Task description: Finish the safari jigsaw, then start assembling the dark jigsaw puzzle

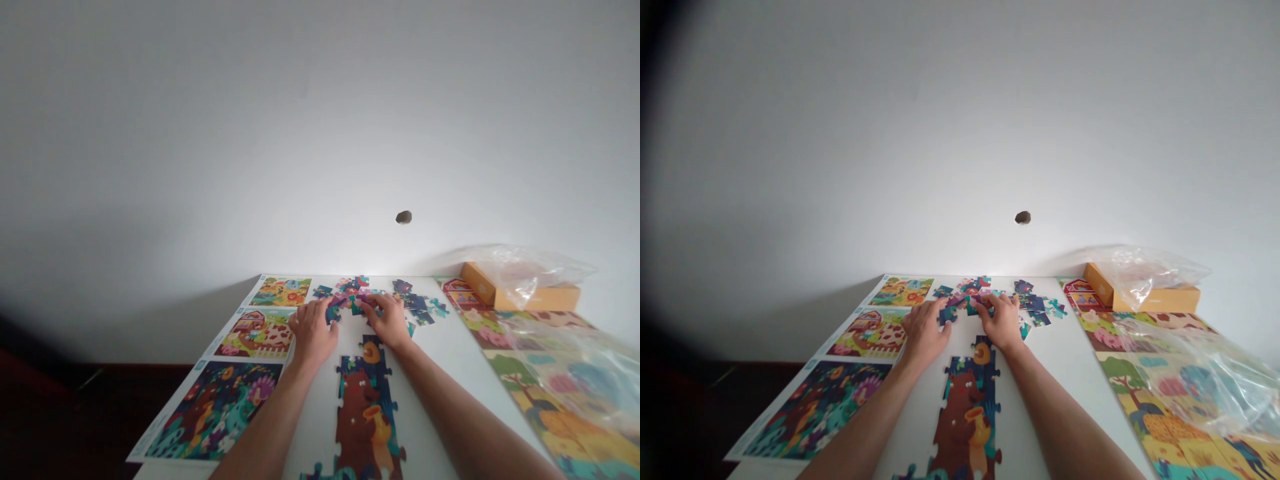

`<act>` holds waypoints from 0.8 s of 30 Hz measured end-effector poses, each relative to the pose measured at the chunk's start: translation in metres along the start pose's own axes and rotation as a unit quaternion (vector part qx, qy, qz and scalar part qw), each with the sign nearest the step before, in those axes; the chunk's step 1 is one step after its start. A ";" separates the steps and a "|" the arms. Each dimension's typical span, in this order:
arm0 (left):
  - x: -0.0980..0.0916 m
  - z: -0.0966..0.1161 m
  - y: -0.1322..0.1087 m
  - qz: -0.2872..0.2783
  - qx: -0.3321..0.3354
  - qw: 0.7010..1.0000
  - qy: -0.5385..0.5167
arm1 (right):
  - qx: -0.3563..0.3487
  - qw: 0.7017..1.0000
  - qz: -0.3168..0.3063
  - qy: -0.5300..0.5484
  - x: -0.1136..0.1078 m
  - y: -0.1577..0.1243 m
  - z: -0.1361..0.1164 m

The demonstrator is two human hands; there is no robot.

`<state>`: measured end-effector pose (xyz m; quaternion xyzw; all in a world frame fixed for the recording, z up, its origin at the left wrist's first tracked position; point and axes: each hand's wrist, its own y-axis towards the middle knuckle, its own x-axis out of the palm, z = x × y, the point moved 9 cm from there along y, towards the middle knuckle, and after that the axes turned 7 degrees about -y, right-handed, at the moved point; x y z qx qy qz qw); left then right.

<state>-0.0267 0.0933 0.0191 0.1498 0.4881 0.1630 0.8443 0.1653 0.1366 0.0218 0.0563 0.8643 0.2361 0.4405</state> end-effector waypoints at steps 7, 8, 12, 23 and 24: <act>0.009 -0.010 0.001 -0.026 -0.029 0.999 0.026 | 0.060 0.997 0.032 -0.034 0.000 0.001 0.015; 0.009 -0.010 0.001 -0.026 -0.031 0.999 0.024 | 0.063 0.997 0.030 -0.040 0.001 0.001 0.016; 0.009 -0.011 0.001 -0.026 -0.036 0.999 0.018 | 0.066 0.996 0.027 -0.052 0.002 0.001 0.016; 0.009 -0.010 0.001 -0.036 -0.041 0.998 0.013 | 0.088 0.993 0.023 -0.071 0.003 0.002 0.022; 0.009 -0.010 0.001 -0.036 -0.039 0.998 0.012 | 0.089 0.993 0.020 -0.073 0.004 0.002 0.023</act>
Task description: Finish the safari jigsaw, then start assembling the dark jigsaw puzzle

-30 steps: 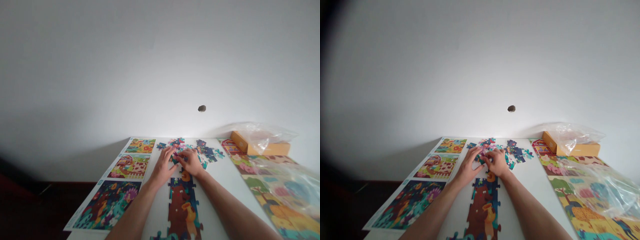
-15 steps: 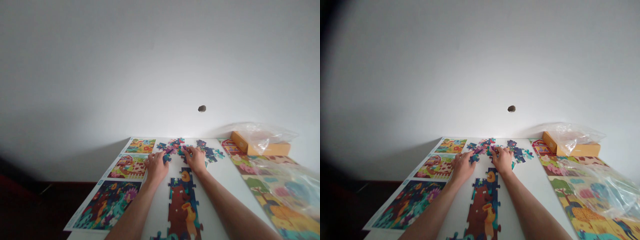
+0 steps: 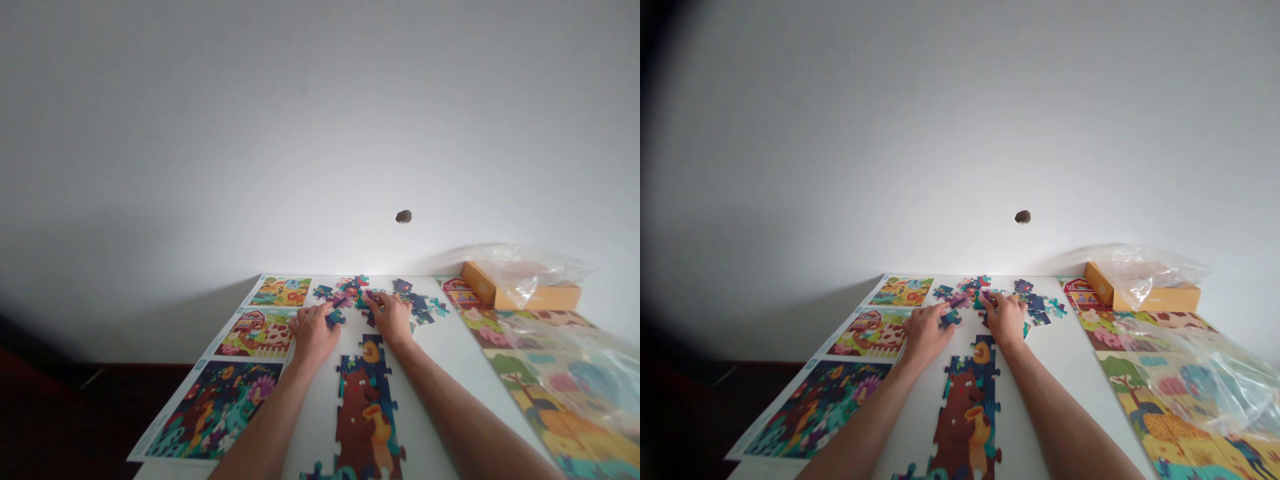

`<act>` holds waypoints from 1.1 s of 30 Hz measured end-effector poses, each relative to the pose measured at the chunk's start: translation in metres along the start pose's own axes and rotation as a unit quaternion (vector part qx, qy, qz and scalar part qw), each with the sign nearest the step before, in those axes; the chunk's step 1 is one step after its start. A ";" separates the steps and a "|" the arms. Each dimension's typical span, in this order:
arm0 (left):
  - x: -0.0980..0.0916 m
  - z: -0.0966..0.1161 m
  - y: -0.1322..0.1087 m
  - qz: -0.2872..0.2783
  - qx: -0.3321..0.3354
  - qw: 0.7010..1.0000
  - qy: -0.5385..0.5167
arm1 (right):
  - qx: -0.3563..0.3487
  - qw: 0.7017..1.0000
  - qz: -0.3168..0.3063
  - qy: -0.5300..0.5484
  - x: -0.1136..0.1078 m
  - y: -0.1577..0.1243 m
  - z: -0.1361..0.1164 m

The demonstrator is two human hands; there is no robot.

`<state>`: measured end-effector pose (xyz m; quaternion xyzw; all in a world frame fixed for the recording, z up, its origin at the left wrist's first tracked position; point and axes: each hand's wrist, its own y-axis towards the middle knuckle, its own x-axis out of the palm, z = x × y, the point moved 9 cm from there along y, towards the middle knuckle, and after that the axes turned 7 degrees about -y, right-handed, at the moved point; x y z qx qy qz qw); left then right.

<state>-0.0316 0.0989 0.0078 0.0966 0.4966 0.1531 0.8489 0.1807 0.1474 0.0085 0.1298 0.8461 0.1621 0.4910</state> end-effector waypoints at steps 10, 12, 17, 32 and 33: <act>0.001 0.000 -0.001 0.003 0.006 1.000 0.008 | 0.007 1.000 -0.011 -0.018 0.005 0.001 0.005; 0.002 -0.001 -0.001 -0.001 0.007 1.000 0.009 | 0.004 1.000 -0.006 -0.014 0.004 0.001 0.005; 0.002 -0.002 -0.001 -0.003 0.006 1.000 0.007 | -0.006 1.000 0.003 0.000 0.004 0.002 0.004; 0.004 0.020 -0.003 0.003 0.112 0.987 -0.113 | -0.129 0.985 -0.015 0.115 -0.005 -0.007 -0.024; 0.003 0.021 -0.003 0.002 0.115 0.987 -0.113 | -0.140 0.982 -0.025 0.128 -0.004 -0.008 -0.027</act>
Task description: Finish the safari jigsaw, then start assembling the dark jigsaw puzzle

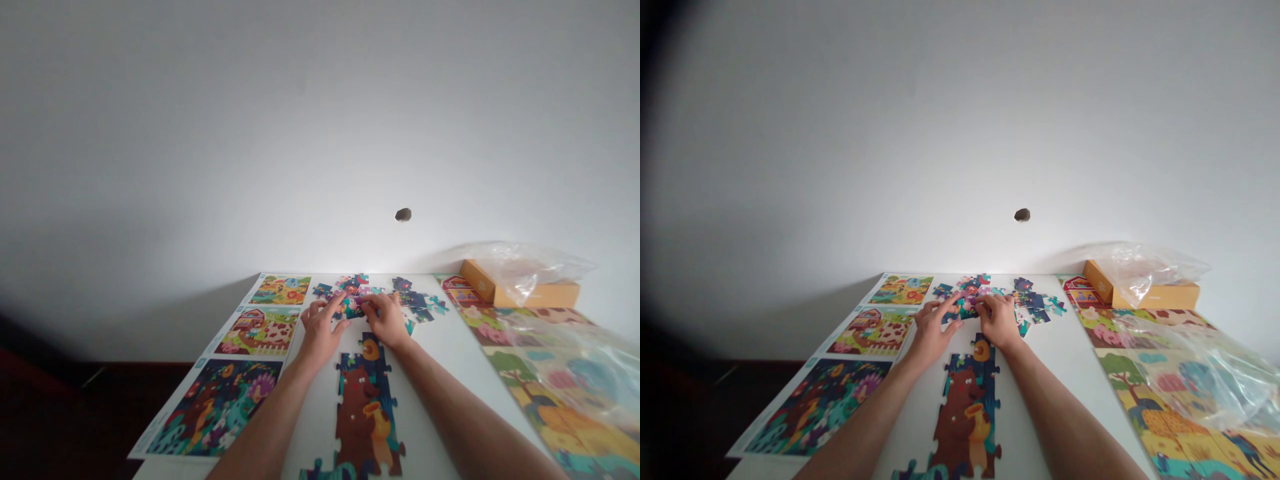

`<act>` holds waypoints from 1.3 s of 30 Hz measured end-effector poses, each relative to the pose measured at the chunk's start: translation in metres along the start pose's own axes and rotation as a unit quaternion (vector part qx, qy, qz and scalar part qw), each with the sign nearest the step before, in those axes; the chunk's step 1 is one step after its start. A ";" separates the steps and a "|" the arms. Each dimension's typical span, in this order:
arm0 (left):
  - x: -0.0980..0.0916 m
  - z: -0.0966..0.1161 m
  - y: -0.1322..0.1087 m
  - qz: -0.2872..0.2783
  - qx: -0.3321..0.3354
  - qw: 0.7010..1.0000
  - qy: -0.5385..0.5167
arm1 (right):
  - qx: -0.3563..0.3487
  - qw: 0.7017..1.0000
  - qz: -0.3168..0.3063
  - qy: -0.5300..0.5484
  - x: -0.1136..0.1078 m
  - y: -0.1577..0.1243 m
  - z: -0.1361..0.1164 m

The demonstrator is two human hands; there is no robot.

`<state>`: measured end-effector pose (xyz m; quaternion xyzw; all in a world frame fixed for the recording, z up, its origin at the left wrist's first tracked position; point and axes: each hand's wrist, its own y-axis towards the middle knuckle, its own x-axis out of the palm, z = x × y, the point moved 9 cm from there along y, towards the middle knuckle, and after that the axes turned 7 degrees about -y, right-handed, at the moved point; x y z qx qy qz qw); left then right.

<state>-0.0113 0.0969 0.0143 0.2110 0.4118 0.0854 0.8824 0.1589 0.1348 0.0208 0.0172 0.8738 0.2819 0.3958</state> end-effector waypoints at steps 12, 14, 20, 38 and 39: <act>-0.011 0.005 0.001 0.025 0.005 1.000 -0.003 | -0.070 0.996 -0.037 0.045 0.004 -0.004 -0.016; -0.010 0.004 0.001 0.025 0.009 1.000 -0.007 | -0.073 0.995 -0.039 0.047 0.004 -0.004 -0.016; -0.009 0.002 0.001 0.023 0.012 1.000 -0.014 | -0.075 0.995 -0.041 0.050 0.005 -0.005 -0.017; -0.020 -0.025 -0.001 0.067 -0.129 0.983 0.116 | 0.057 0.976 -0.060 -0.199 0.014 -0.003 0.013; -0.021 -0.026 -0.001 0.066 -0.136 0.981 0.125 | 0.058 0.977 -0.062 -0.198 0.014 -0.003 0.013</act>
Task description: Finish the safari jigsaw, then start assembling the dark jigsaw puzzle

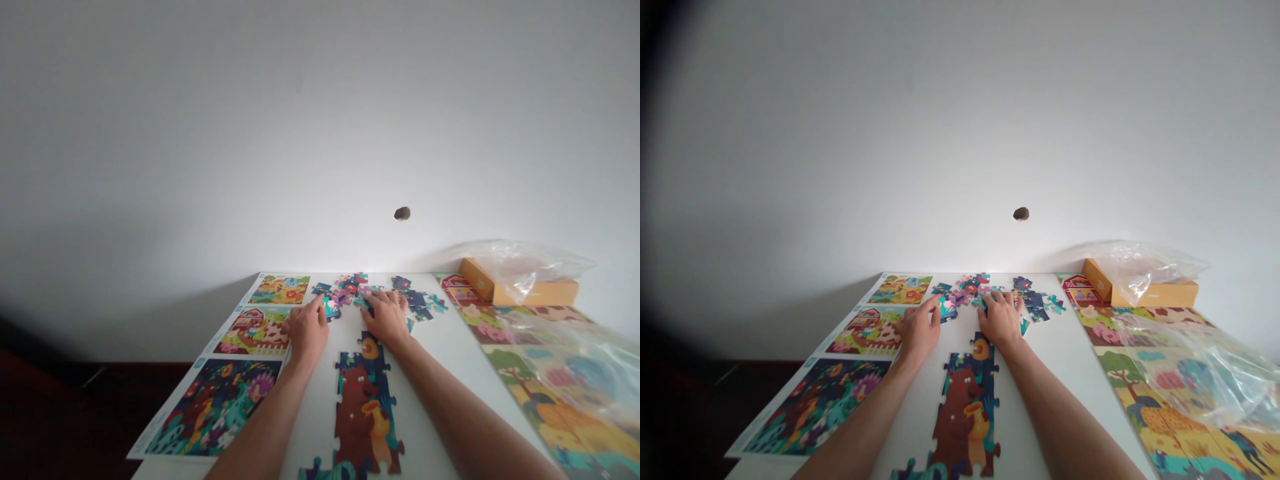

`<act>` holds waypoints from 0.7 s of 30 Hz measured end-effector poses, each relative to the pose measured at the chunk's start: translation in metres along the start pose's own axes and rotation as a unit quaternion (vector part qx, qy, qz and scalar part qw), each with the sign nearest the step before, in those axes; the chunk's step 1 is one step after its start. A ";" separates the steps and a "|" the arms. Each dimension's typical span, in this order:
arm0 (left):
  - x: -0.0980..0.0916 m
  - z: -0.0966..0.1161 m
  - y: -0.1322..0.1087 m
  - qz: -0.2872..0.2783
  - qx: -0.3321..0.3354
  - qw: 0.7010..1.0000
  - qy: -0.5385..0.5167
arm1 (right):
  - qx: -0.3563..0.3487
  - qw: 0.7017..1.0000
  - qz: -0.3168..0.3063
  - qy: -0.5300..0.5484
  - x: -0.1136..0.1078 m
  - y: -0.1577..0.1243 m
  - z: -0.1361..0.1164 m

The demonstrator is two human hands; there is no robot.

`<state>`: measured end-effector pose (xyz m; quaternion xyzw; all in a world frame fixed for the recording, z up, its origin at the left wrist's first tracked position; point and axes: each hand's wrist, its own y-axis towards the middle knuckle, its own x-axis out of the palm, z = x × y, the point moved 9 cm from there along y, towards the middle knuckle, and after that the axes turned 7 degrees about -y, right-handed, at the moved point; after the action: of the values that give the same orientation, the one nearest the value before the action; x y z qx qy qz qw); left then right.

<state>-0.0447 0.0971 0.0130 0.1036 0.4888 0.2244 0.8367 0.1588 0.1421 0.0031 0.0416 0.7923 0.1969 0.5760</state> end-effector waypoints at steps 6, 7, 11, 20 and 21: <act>0.000 0.004 -0.003 -0.022 -0.001 1.000 0.018 | 0.004 1.000 -0.006 0.015 -0.002 0.000 -0.001; 0.001 0.006 -0.004 -0.029 0.005 0.999 0.014 | 0.002 1.000 -0.003 0.017 -0.003 0.000 -0.001; 0.007 0.009 -0.005 -0.057 0.019 0.998 0.011 | -0.016 1.000 0.007 0.026 -0.005 -0.001 -0.005; 0.011 0.002 -0.004 -0.052 0.008 0.998 0.016 | -0.108 0.990 0.030 0.087 -0.016 -0.003 -0.023; 0.011 0.002 -0.004 -0.054 0.005 0.998 0.016 | -0.113 0.989 0.033 0.089 -0.017 -0.003 -0.024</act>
<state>-0.0373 0.0991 0.0045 0.0782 0.5080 0.1779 0.8391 0.1425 0.1277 0.0233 -0.0155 0.8114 0.3070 0.4971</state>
